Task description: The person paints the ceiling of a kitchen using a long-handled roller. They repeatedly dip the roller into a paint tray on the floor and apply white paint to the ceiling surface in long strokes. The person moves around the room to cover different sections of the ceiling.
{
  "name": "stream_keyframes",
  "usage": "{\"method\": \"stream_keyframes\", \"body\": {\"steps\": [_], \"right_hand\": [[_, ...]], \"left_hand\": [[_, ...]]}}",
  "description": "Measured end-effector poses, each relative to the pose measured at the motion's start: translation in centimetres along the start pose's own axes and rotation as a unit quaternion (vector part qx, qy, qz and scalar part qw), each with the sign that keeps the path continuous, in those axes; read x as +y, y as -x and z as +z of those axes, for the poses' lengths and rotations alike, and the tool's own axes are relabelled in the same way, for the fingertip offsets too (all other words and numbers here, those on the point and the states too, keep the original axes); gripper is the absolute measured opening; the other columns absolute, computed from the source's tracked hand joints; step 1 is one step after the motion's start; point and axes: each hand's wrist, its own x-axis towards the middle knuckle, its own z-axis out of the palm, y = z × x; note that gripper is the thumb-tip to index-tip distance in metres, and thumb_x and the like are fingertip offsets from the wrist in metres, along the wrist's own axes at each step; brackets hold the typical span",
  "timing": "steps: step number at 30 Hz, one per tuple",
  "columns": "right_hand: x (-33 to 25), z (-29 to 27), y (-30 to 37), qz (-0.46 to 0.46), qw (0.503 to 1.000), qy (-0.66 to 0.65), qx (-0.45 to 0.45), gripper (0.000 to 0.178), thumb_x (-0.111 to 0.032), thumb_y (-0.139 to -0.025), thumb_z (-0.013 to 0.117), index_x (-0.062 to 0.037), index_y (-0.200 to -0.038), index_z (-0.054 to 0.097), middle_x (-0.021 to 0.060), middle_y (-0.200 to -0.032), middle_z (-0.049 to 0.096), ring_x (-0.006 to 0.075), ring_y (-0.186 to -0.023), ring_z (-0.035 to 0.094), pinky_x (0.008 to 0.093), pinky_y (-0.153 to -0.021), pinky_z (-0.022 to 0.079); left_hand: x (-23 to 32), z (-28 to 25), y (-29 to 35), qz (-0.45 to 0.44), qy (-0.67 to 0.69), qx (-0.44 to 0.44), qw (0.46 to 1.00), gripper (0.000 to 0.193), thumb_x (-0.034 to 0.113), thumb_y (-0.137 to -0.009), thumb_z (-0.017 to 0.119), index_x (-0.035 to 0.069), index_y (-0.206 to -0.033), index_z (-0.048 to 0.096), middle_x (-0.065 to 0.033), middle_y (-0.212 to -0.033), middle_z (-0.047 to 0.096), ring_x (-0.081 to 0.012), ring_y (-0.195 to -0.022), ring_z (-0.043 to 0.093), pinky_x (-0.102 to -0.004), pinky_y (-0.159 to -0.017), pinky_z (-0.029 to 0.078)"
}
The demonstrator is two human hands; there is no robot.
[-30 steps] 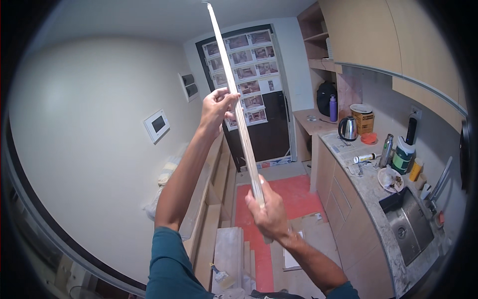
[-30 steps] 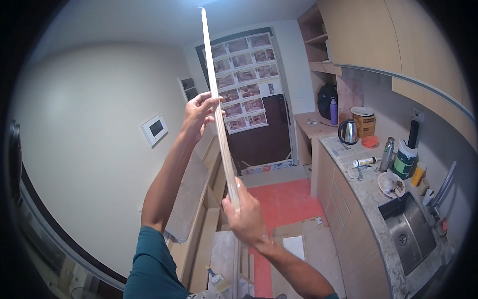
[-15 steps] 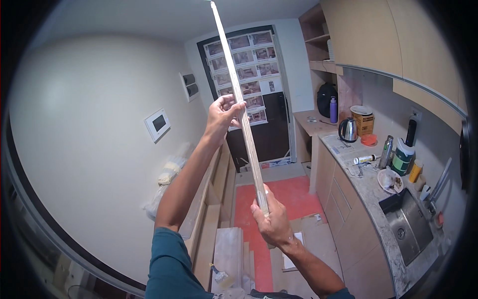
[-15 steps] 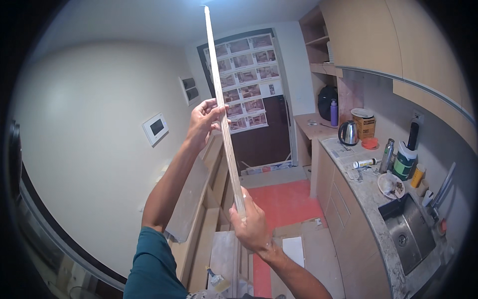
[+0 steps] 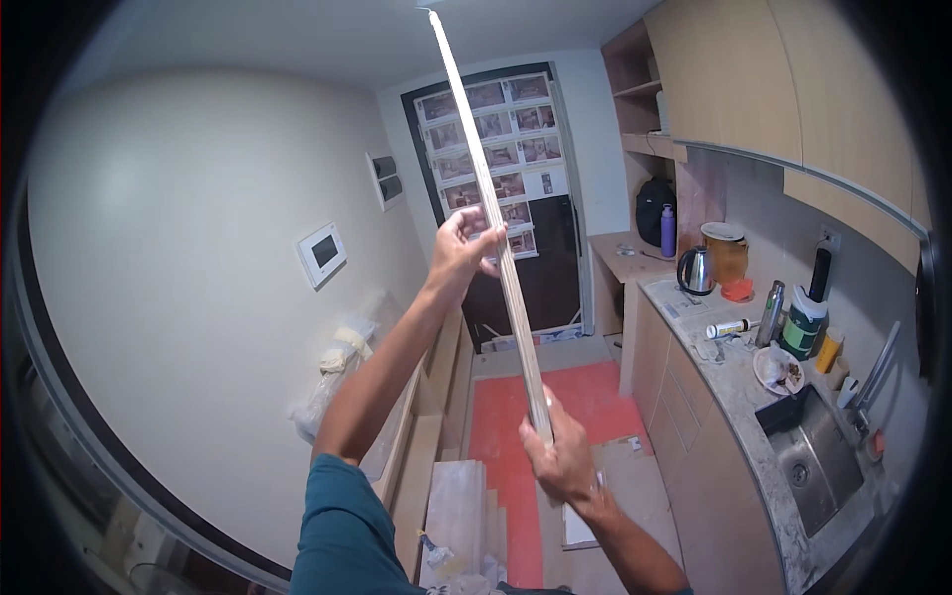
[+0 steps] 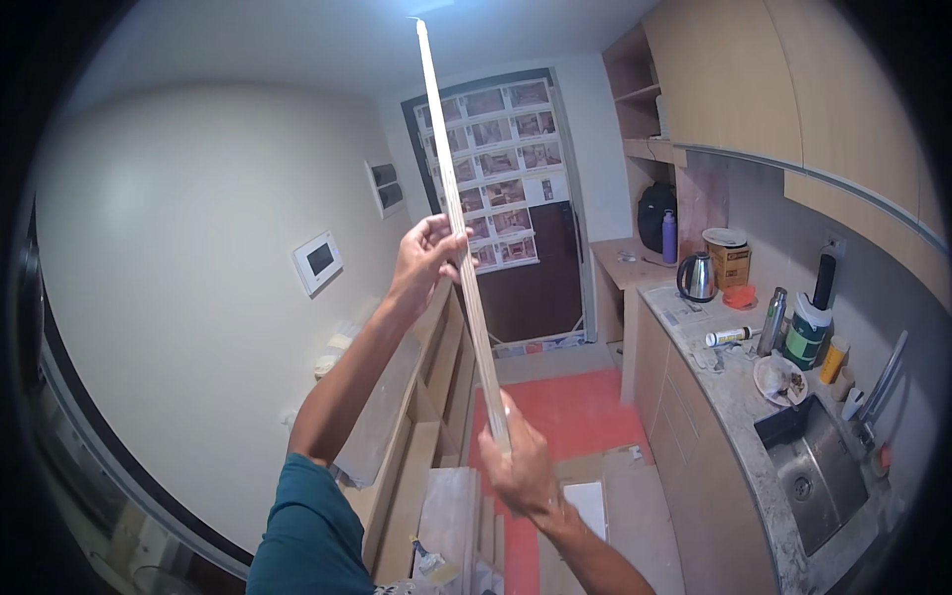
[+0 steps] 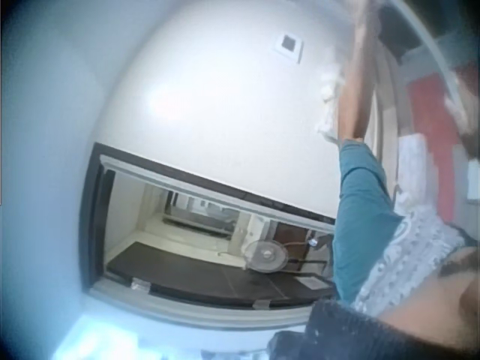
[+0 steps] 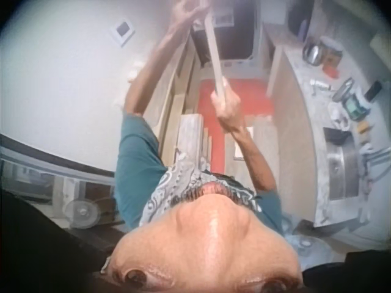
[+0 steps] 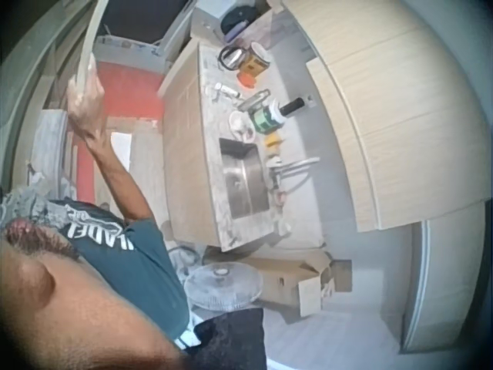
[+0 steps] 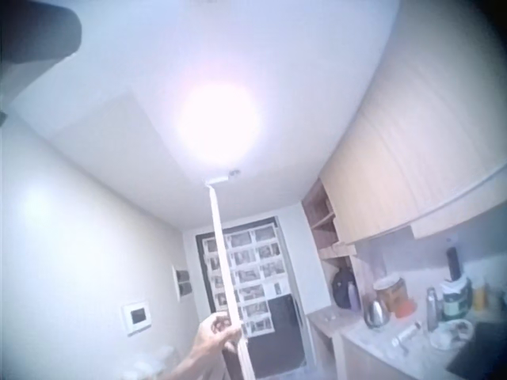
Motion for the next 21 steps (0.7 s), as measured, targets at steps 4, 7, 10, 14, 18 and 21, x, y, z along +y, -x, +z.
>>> {"method": "stream_keyframes", "body": {"steps": [4,7,10,14,18,21], "right_hand": [[-0.6,0.2,2.4,0.008,0.999,-0.033,0.003,0.052,-0.008,-0.092,0.057,0.0041,-0.140,0.043,0.0159,-0.085,0.060,0.0244,-0.073,0.064,0.0370,-0.069,0.053],[0.4,0.3,0.8,-0.002,1.000,-0.026,0.009,0.052,-0.009,-0.092,0.057,0.0041,-0.140,0.043,0.0150,-0.083,0.060,0.0220,-0.072,0.063,0.0358,-0.068,0.053],[1.3,0.5,-2.9,-0.005,1.000,-0.026,-0.001,0.052,-0.009,-0.093,0.055,0.0030,-0.142,0.042,0.0080,-0.076,0.057,0.0147,-0.064,0.058,0.0315,-0.059,0.050],[1.4,-0.1,-2.5,-0.028,1.000,-0.009,0.009,0.052,-0.009,-0.092,0.055,0.0030,-0.142,0.043,0.0051,-0.072,0.055,0.0119,-0.058,0.054,0.0296,-0.055,0.049],[1.1,-1.1,1.9,0.017,1.000,0.010,-0.016,0.055,-0.007,-0.091,0.058,0.0047,-0.142,0.042,0.0149,-0.084,0.061,0.0220,-0.074,0.063,0.0354,-0.068,0.052],[1.5,-0.9,5.4,0.003,1.000,0.002,-0.002,0.056,-0.007,-0.090,0.059,0.0061,-0.142,0.042,0.0155,-0.089,0.063,0.0235,-0.078,0.065,0.0361,-0.073,0.053]], "left_hand": [[1.1,1.1,2.5,-0.005,0.008,0.016,1.000,0.055,0.014,-0.088,0.072,-0.010,-0.129,0.044,-0.0196,-0.110,0.064,-0.0239,-0.076,0.072,-0.0227,-0.051,0.058],[0.0,0.4,0.6,0.005,-0.012,0.011,1.000,0.053,0.015,-0.090,0.071,-0.010,-0.129,0.045,-0.0179,-0.110,0.065,-0.0225,-0.078,0.072,-0.0227,-0.052,0.058],[-0.4,-1.2,-2.5,-0.014,-0.019,0.040,0.999,0.055,0.017,-0.085,0.077,-0.009,-0.125,0.050,-0.0136,-0.103,0.067,-0.0133,-0.083,0.067,-0.0221,-0.052,0.059],[-0.5,-0.7,-2.6,0.008,-0.020,0.017,1.000,0.051,0.012,-0.090,0.070,-0.011,-0.128,0.046,-0.0159,-0.105,0.069,-0.0205,-0.079,0.072,-0.0212,-0.052,0.058],[-0.7,1.1,1.8,0.003,-0.004,-0.007,1.000,0.048,0.010,-0.090,0.070,-0.011,-0.125,0.045,-0.0186,-0.111,0.063,-0.0235,-0.078,0.072,-0.0252,-0.056,0.063],[0.7,2.9,5.3,-0.004,-0.004,-0.014,1.000,0.047,0.008,-0.090,0.070,-0.009,-0.125,0.043,-0.0180,-0.109,0.062,-0.0233,-0.078,0.072,-0.0256,-0.057,0.063]]}}
